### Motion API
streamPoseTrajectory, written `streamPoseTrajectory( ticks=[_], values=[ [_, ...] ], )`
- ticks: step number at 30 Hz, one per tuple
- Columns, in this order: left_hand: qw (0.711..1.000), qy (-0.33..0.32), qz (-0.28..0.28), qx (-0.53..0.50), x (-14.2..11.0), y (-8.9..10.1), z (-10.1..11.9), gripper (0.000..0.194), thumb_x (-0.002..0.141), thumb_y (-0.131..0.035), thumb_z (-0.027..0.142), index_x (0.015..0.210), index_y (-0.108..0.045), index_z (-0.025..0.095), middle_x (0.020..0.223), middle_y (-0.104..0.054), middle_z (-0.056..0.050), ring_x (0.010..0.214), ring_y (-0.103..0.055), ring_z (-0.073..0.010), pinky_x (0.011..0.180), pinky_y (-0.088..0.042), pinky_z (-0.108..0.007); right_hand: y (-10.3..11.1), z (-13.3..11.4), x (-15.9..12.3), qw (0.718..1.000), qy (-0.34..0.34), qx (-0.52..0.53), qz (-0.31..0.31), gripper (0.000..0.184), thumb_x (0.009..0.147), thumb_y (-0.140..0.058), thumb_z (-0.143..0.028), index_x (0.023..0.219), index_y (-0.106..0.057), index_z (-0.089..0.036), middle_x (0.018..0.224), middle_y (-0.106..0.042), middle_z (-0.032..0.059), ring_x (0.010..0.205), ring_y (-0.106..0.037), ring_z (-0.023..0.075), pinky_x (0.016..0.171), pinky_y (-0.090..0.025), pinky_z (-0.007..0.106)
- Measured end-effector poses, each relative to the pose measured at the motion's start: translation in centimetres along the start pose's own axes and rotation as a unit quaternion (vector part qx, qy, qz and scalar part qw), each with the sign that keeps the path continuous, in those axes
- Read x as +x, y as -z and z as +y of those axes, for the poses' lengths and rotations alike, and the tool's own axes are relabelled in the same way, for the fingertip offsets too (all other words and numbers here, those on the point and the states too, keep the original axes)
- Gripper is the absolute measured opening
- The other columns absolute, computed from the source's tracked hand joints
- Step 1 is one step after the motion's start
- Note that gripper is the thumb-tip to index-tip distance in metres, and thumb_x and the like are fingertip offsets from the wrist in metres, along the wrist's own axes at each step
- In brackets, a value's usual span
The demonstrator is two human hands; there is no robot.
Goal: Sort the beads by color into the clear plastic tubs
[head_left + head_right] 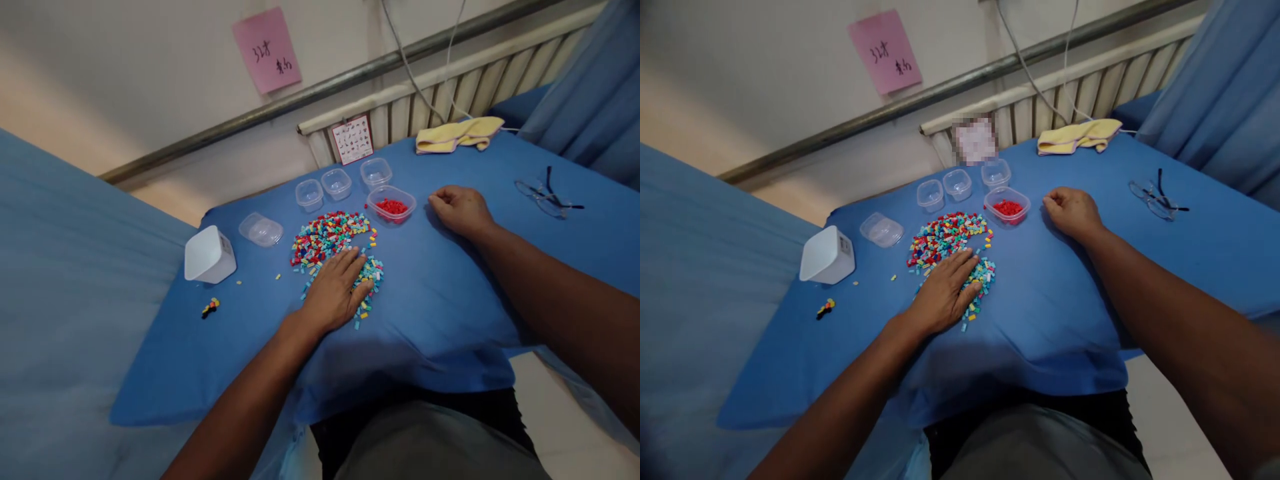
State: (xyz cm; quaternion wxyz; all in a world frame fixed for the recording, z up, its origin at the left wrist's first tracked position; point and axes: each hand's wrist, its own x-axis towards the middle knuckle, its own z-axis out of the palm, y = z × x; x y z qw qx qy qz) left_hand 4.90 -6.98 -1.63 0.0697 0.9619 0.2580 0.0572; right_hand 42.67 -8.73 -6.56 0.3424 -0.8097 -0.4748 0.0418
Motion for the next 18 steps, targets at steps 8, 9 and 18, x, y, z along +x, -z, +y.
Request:
streamPoseTrajectory(
  ticks=[8,9,18],
  values=[
    [0.998,-0.009,-0.06,0.0,2.3,1.2,0.6,0.077,0.117,-0.031,0.066,0.171,-0.046,0.014,0.182,-0.034,-0.016,0.169,-0.033,-0.0367,0.139,-0.027,-0.062,0.1,0.1,-0.2,0.999,0.006,0.05,-0.019,0.028,0.097,-0.064,-0.044,0.102,-0.084,-0.025,0.092,-0.084,0.0083,0.083,-0.075,0.0286,0.074,-0.053,0.039],
    [0.998,-0.02,-0.057,-0.006,3.0,1.4,0.8,0.077,0.117,-0.031,0.066,0.17,-0.046,0.013,0.182,-0.034,-0.016,0.169,-0.034,-0.0355,0.14,-0.027,-0.06,0.2,0.0,-0.2,0.998,0.007,0.06,-0.017,0.028,0.097,-0.064,-0.044,0.101,-0.083,-0.024,0.09,-0.083,0.0078,0.081,-0.074,0.0278,0.073,-0.053,0.038],
    [0.996,-0.043,-0.075,-0.015,10.0,1.9,1.3,0.065,0.117,-0.044,0.054,0.149,-0.065,0.002,0.161,-0.06,-0.024,0.153,-0.055,-0.037,0.133,-0.043,-0.049,0.9,-0.6,-0.7,0.993,0.01,0.113,-0.029,0.026,0.097,-0.063,-0.044,0.097,-0.08,-0.025,0.085,-0.081,0.0062,0.077,-0.074,0.0262,0.075,-0.053,0.039]
  ],
)
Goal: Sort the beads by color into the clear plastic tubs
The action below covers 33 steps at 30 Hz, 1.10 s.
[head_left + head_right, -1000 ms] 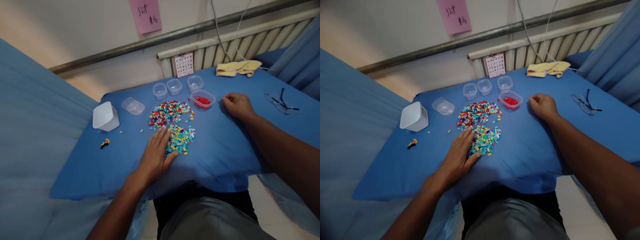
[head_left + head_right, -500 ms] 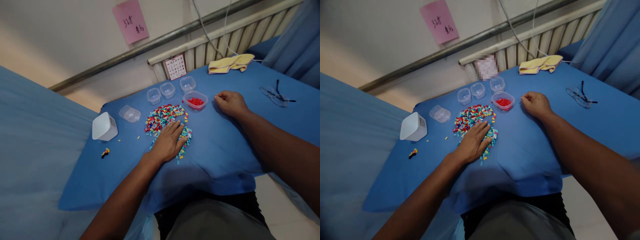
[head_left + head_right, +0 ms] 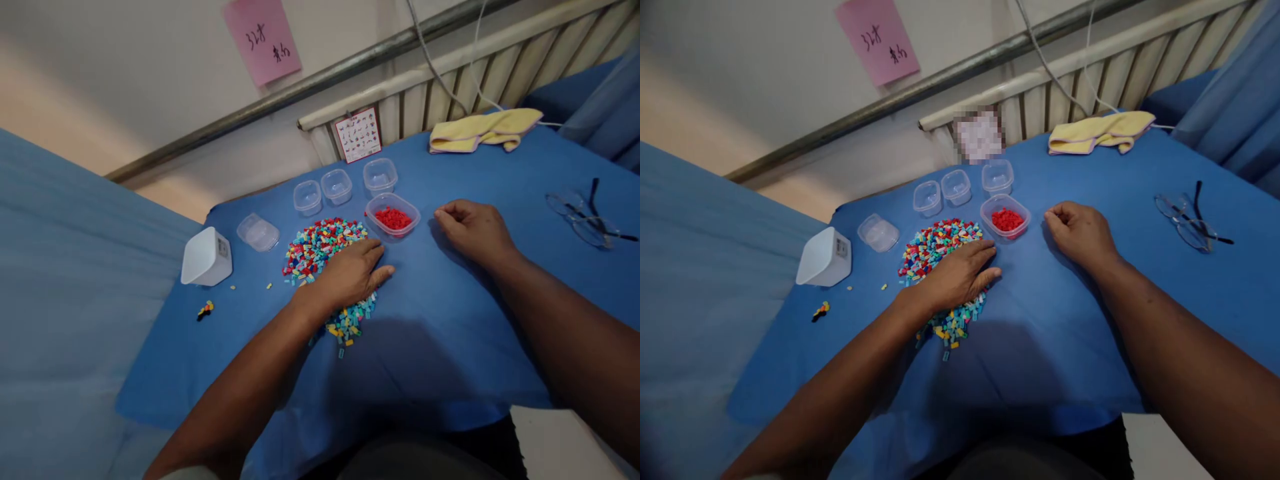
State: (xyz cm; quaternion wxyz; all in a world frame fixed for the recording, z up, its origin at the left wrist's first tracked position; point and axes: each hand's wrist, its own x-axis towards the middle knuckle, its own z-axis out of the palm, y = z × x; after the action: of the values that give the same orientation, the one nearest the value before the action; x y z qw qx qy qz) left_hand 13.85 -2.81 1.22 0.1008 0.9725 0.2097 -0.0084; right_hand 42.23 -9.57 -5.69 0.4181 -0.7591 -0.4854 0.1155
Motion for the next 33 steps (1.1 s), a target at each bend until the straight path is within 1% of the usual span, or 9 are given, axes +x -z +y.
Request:
streamPoseTrajectory(
  ticks=[4,9,12,17,21,24,27,30,33],
  values=[
    [1.0,0.014,0.016,-0.017,-2.9,-0.2,0.5,0.057,0.117,-0.046,0.049,0.139,-0.071,0.003,0.15,-0.066,-0.023,0.143,-0.062,-0.0364,0.126,-0.051,-0.05,0.3,-0.3,-0.3,1.0,0.0,0.001,-0.007,0.026,0.098,-0.062,-0.044,0.099,-0.08,-0.026,0.09,-0.083,0.007,0.084,-0.076,0.0277,0.077,-0.053,0.04],
    [0.997,0.042,0.056,-0.041,-7.1,0.1,2.1,0.057,0.117,-0.049,0.053,0.145,-0.068,0.008,0.147,-0.07,-0.02,0.137,-0.066,-0.0343,0.119,-0.055,-0.052,0.4,-0.3,-0.3,1.0,-0.006,-0.02,-0.023,0.035,0.097,-0.06,-0.052,0.098,-0.082,-0.024,0.095,-0.085,0.0079,0.087,-0.077,0.0287,0.076,-0.051,0.04],
    [0.996,0.047,0.069,-0.034,-6.4,0.3,2.9,0.064,0.116,-0.048,0.059,0.153,-0.064,0.009,0.165,-0.058,-0.02,0.152,-0.056,-0.0344,0.131,-0.044,-0.053,0.3,0.2,-0.1,0.998,-0.013,-0.052,-0.028,0.039,0.093,-0.059,-0.055,0.098,-0.083,-0.024,0.093,-0.084,0.0075,0.087,-0.076,0.0287,0.074,-0.049,0.039],
    [0.996,0.082,-0.037,-0.004,-2.5,0.3,3.7,0.092,0.111,-0.038,0.078,0.174,-0.038,0.011,0.184,-0.028,-0.017,0.173,-0.021,-0.0381,0.142,-0.015,-0.061,0.3,0.7,0.0,0.997,-0.028,-0.065,-0.019,0.039,0.086,-0.062,-0.055,0.097,-0.083,-0.024,0.086,-0.082,0.0069,0.079,-0.073,0.0272,0.074,-0.05,0.039],
    [0.995,0.07,-0.073,-0.019,-4.0,0.4,4.0,0.086,0.113,-0.038,0.073,0.166,-0.05,0.007,0.177,-0.043,-0.02,0.169,-0.034,-0.0373,0.141,-0.019,-0.062,0.5,0.2,-0.5,0.998,-0.059,-0.027,-0.006,0.034,0.084,-0.066,-0.052,0.095,-0.083,-0.023,0.084,-0.08,0.0069,0.077,-0.071,0.0259,0.076,-0.051,0.039],
    [0.997,0.059,0.026,-0.031,-7.8,0.9,2.5,0.064,0.115,-0.052,0.06,0.159,-0.06,0.014,0.166,-0.059,-0.014,0.155,-0.054,-0.033,0.135,-0.035,-0.056,0.6,-0.2,-0.7,0.997,-0.069,-0.019,-0.012,0.027,0.087,-0.069,-0.048,0.093,-0.082,-0.025,0.08,-0.079,0.0056,0.073,-0.07,0.0241,0.076,-0.051,0.038],
    [0.978,0.17,0.119,-0.03,-11.1,1.3,-0.5,0.04,0.117,-0.049,0.04,0.135,-0.075,0.016,0.134,-0.077,-0.013,0.125,-0.071,-0.0288,0.111,-0.057,-0.044,0.4,-0.2,-0.7,0.997,-0.071,-0.022,-0.018,0.024,0.089,-0.07,-0.047,0.092,-0.081,-0.025,0.081,-0.079,0.006,0.074,-0.071,0.0252,0.073,-0.05,0.038],
    [0.946,0.306,0.104,0.021,-12.7,1.3,-3.6,0.03,0.114,-0.052,0.029,0.123,-0.078,0.017,0.122,-0.077,-0.013,0.116,-0.073,-0.0307,0.101,-0.059,-0.043,0.3,-0.1,-0.6,0.997,-0.067,-0.029,-0.019,0.023,0.091,-0.07,-0.044,0.094,-0.081,-0.024,0.083,-0.08,0.0062,0.076,-0.071,0.0254,0.074,-0.05,0.038],
    [0.941,0.324,0.094,0.025,-12.6,0.7,-5.2,0.028,0.112,-0.053,0.024,0.125,-0.077,0.016,0.125,-0.075,-0.014,0.116,-0.073,-0.0306,0.101,-0.058,-0.042,0.5,-0.3,-0.6,0.997,-0.066,-0.031,-0.019,0.021,0.092,-0.07,-0.042,0.095,-0.08,-0.024,0.083,-0.079,0.0058,0.076,-0.07,0.0239,0.075,-0.05,0.037]
  ],
)
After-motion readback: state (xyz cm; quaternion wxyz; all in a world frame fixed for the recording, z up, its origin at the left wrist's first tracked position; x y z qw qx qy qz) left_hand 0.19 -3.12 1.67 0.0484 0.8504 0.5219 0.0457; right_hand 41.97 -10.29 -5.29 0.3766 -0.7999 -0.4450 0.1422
